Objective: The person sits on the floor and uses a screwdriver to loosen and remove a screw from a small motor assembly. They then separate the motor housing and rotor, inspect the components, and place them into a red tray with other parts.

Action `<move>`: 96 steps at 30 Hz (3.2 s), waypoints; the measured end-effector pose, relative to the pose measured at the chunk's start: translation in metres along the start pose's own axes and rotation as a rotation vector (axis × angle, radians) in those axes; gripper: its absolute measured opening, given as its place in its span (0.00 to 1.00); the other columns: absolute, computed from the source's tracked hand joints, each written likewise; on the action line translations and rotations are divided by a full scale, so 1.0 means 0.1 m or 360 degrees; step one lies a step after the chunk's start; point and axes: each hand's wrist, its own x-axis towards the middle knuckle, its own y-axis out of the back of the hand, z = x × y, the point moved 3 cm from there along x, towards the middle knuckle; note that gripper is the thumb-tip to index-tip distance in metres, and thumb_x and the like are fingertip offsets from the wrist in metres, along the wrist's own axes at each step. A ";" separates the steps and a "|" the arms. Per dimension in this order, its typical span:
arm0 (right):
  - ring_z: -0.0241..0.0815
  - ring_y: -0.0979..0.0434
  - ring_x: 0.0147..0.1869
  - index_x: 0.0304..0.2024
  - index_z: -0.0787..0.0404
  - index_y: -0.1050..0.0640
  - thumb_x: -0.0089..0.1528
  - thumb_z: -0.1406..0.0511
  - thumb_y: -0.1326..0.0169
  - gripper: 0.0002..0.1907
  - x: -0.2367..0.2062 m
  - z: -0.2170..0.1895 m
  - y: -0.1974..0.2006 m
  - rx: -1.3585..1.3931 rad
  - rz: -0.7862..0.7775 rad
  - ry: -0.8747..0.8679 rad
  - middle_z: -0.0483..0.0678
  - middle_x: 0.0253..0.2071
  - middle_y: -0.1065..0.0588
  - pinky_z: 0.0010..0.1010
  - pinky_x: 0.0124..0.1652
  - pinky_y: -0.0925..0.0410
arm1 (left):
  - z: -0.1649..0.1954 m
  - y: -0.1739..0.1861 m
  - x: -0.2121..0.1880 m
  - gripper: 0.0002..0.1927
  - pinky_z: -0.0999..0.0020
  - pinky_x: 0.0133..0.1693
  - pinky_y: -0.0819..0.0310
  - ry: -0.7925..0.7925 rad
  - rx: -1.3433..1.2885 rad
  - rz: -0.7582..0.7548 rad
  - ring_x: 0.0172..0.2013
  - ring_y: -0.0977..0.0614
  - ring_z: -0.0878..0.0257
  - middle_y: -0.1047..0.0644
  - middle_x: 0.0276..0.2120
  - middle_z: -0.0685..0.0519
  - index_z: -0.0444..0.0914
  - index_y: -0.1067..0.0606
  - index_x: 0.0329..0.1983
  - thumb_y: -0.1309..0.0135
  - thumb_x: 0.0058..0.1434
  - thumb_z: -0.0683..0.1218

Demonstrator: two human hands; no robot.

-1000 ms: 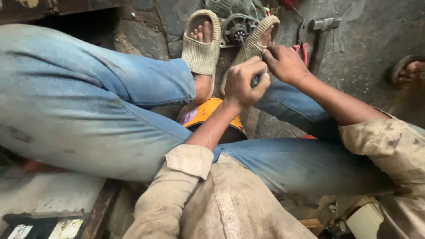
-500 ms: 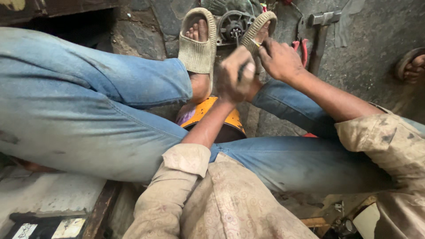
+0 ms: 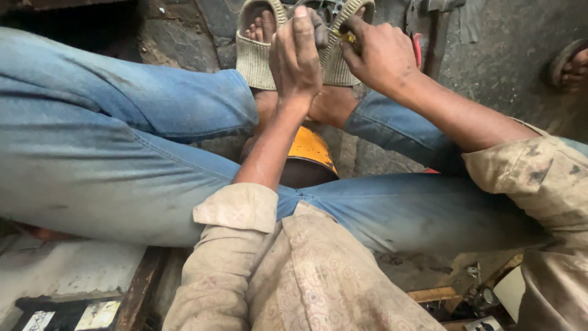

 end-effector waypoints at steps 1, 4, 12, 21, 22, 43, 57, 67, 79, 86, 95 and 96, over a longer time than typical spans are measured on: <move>0.67 0.22 0.32 0.53 0.60 0.25 0.66 0.62 0.44 0.14 0.00 -0.02 0.01 -0.0039 0.0010 0.0016 0.59 0.30 0.22 0.56 0.34 0.30 | -0.01 0.00 -0.01 0.29 0.49 0.45 0.30 -0.0078 0.0108 0.0065 0.36 0.20 0.42 0.20 0.30 0.46 0.38 0.22 0.35 0.70 0.75 0.59; 0.67 0.23 0.30 0.50 0.61 0.25 0.67 0.62 0.43 0.13 -0.03 -0.09 0.01 -0.0153 0.0049 0.0087 0.59 0.29 0.22 0.57 0.31 0.31 | -0.12 -0.02 -0.05 0.30 0.46 0.53 0.32 -0.0096 0.0191 0.0059 0.39 0.19 0.41 0.19 0.30 0.45 0.39 0.21 0.37 0.71 0.75 0.58; 0.61 0.22 0.25 0.45 0.58 0.23 0.63 0.66 0.44 0.08 -0.10 -0.22 -0.24 -0.0498 0.0113 0.0205 0.58 0.23 0.24 0.50 0.24 0.30 | -0.39 -0.09 -0.08 0.27 0.45 0.52 0.34 -0.0495 0.0509 0.0111 0.46 0.23 0.38 0.21 0.41 0.38 0.32 0.26 0.50 0.70 0.79 0.56; 0.61 0.23 0.24 0.47 0.64 0.26 0.63 0.63 0.43 0.13 -0.22 -0.18 -0.25 -0.0587 0.0170 0.0187 0.58 0.25 0.23 0.50 0.25 0.31 | -0.39 -0.03 -0.24 0.22 0.54 0.43 0.32 0.0106 0.0035 -0.0146 0.34 0.24 0.47 0.26 0.31 0.40 0.31 0.28 0.35 0.64 0.74 0.52; 0.61 0.23 0.25 0.46 0.63 0.25 0.64 0.63 0.43 0.12 -0.22 -0.17 -0.24 -0.0578 0.0179 0.0175 0.58 0.24 0.24 0.50 0.25 0.31 | -0.42 -0.04 -0.20 0.20 0.54 0.44 0.32 0.0178 0.0029 -0.0168 0.35 0.24 0.47 0.26 0.32 0.39 0.31 0.27 0.36 0.63 0.75 0.50; 0.63 0.23 0.28 0.47 0.62 0.25 0.70 0.60 0.45 0.11 -0.19 -0.06 -0.17 -0.0439 0.0231 0.0093 0.58 0.27 0.23 0.53 0.27 0.32 | -0.50 -0.02 -0.21 0.19 0.53 0.63 0.38 -0.0010 0.0185 0.0112 0.51 0.26 0.42 0.26 0.47 0.38 0.31 0.31 0.51 0.69 0.78 0.49; 0.63 0.23 0.27 0.48 0.62 0.25 0.71 0.60 0.44 0.12 -0.22 -0.02 -0.19 -0.0443 0.0321 0.0187 0.59 0.27 0.24 0.51 0.27 0.32 | -0.22 -0.03 -0.28 0.26 0.60 0.46 0.37 -0.0168 -0.0358 0.0316 0.40 0.30 0.52 0.29 0.38 0.43 0.29 0.30 0.45 0.69 0.79 0.56; 0.61 0.23 0.26 0.45 0.62 0.24 0.70 0.60 0.45 0.10 -0.21 0.02 -0.24 -0.0437 0.0292 0.0170 0.58 0.26 0.24 0.50 0.26 0.32 | -0.07 -0.06 -0.37 0.22 0.63 0.35 0.34 -0.0221 -0.0193 -0.0131 0.26 0.28 0.57 0.33 0.25 0.48 0.35 0.31 0.36 0.69 0.79 0.53; 0.61 0.24 0.25 0.45 0.62 0.25 0.69 0.62 0.44 0.10 -0.22 0.07 -0.29 -0.0387 0.0298 0.0206 0.59 0.28 0.23 0.50 0.26 0.32 | 0.07 0.11 -0.37 0.19 0.49 0.41 0.34 -0.0587 0.0143 -0.0347 0.35 0.26 0.43 0.29 0.30 0.41 0.33 0.31 0.33 0.64 0.71 0.51; 0.63 0.23 0.25 0.43 0.63 0.25 0.67 0.61 0.44 0.11 -0.19 0.09 -0.28 -0.0377 0.0176 0.0085 0.60 0.25 0.23 0.52 0.25 0.31 | 0.21 0.05 -0.61 0.17 0.51 0.39 0.33 -0.0659 0.0145 -0.0329 0.33 0.26 0.45 0.30 0.29 0.42 0.34 0.31 0.33 0.62 0.69 0.51; 0.63 0.23 0.25 0.44 0.63 0.25 0.66 0.60 0.43 0.13 -0.22 0.11 -0.27 -0.0416 0.0217 0.0091 0.59 0.25 0.23 0.52 0.26 0.31 | 0.22 -0.02 -0.71 0.14 0.49 0.40 0.34 -0.0582 0.0207 -0.0364 0.34 0.28 0.43 0.32 0.30 0.42 0.34 0.34 0.31 0.59 0.68 0.49; 0.63 0.23 0.26 0.44 0.64 0.25 0.66 0.60 0.43 0.13 -0.21 0.11 -0.26 -0.0400 0.0234 0.0102 0.59 0.26 0.23 0.53 0.26 0.32 | 0.22 -0.02 -0.69 0.14 0.49 0.39 0.35 -0.0612 0.0210 -0.0352 0.34 0.28 0.43 0.32 0.30 0.42 0.34 0.34 0.31 0.59 0.67 0.49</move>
